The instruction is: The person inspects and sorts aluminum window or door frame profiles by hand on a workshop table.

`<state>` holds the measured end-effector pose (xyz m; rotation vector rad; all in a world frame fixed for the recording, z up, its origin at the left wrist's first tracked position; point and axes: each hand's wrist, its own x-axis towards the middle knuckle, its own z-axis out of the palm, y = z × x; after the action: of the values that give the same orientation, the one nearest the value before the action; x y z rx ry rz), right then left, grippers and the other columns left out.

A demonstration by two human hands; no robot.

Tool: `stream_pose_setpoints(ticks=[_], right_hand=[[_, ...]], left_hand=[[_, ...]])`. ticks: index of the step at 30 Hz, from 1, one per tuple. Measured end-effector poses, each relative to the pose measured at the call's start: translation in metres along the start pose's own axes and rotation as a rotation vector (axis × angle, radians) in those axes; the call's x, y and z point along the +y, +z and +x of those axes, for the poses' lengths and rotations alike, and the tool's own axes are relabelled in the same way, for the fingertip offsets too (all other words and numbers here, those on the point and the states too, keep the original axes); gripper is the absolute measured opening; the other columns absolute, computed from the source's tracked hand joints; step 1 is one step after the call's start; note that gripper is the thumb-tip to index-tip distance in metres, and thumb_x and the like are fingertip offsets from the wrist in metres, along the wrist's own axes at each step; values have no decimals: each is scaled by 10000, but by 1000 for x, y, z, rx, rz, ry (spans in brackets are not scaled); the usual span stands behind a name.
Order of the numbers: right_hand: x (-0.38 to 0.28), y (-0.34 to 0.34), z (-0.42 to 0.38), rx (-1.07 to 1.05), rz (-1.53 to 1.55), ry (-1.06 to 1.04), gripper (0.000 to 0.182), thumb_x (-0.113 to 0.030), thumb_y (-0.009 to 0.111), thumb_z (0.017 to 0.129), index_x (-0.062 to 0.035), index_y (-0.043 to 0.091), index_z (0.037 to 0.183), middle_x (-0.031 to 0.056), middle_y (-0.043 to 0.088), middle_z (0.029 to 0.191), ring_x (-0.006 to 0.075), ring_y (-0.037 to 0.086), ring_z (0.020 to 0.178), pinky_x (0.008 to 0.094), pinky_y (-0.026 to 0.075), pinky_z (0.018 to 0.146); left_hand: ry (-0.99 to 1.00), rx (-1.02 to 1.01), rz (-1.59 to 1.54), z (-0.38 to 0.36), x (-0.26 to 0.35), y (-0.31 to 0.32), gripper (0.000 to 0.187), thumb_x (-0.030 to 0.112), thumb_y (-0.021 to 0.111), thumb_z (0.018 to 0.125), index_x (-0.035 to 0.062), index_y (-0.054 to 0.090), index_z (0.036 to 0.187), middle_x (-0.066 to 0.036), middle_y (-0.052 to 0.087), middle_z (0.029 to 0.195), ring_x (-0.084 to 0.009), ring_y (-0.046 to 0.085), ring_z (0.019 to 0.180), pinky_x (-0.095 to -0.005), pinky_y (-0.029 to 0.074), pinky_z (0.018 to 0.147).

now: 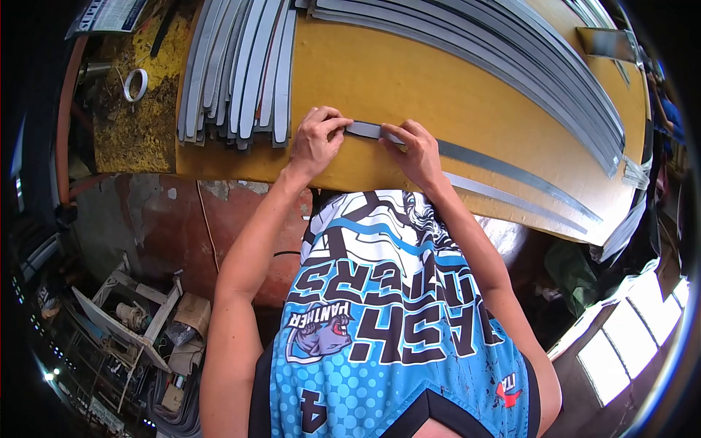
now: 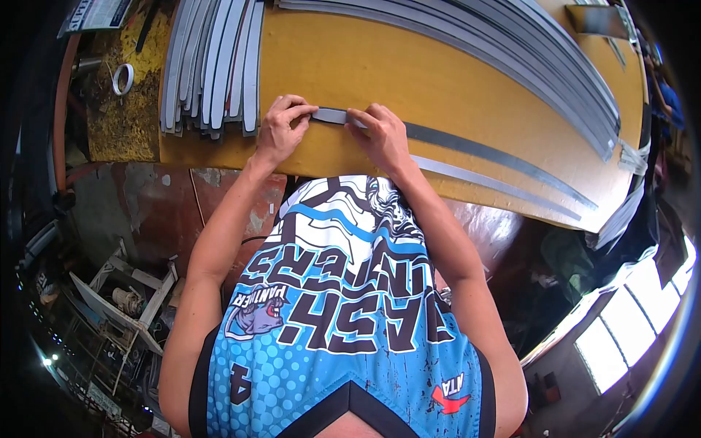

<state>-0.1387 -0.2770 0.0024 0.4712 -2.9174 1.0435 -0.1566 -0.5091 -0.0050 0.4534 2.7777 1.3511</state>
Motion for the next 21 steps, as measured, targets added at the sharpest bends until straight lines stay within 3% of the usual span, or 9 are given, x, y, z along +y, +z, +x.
stream_pose_setpoints(ticks=[10, 13, 15, 18, 21], right_hand=[[-1, -1, 1, 4, 0, -1, 219, -171, 755, 812, -96, 747, 1018, 90, 606, 794, 276, 611, 755, 385, 514, 665], [-1, -1, 1, 3, 3, -2, 215, -172, 754, 813, -99, 746, 1015, 90, 609, 797, 277, 612, 757, 386, 514, 666], [-1, -1, 0, 3, 1, 0, 212, -172, 753, 814, -101, 745, 1013, 90, 611, 800, 277, 612, 758, 386, 514, 668], [0, -1, 0, 4, -1, -2, 207, -173, 751, 816, -106, 743, 1012, 88, 611, 801, 278, 614, 762, 389, 514, 669], [-1, -1, 0, 6, -2, -6, 208, -175, 750, 817, -108, 740, 1014, 88, 610, 801, 280, 616, 766, 392, 514, 670]], left_hand=[[-1, -3, 1, 1, -1, 1, 148, 6, 683, 797, 36, 757, 921, -95, 653, 951, -282, 618, 917, -381, 519, 822], [40, 17, 24, 0, -1, 0, 262, 6, 682, 797, 46, 726, 1052, -100, 659, 938, -282, 618, 900, -384, 519, 824], [-92, -13, -71, 0, 2, -2, 447, -13, 671, 824, 75, 627, 1260, -92, 649, 953, -243, 644, 900, -354, 543, 816], [-86, -17, -98, -1, -2, 0, 543, -26, 657, 842, 100, 544, 1358, -92, 652, 955, -217, 659, 870, -343, 560, 804], [-88, -21, -93, -2, -3, 0, 523, -25, 653, 849, 98, 556, 1348, -93, 653, 957, -212, 666, 862, -337, 567, 799]])
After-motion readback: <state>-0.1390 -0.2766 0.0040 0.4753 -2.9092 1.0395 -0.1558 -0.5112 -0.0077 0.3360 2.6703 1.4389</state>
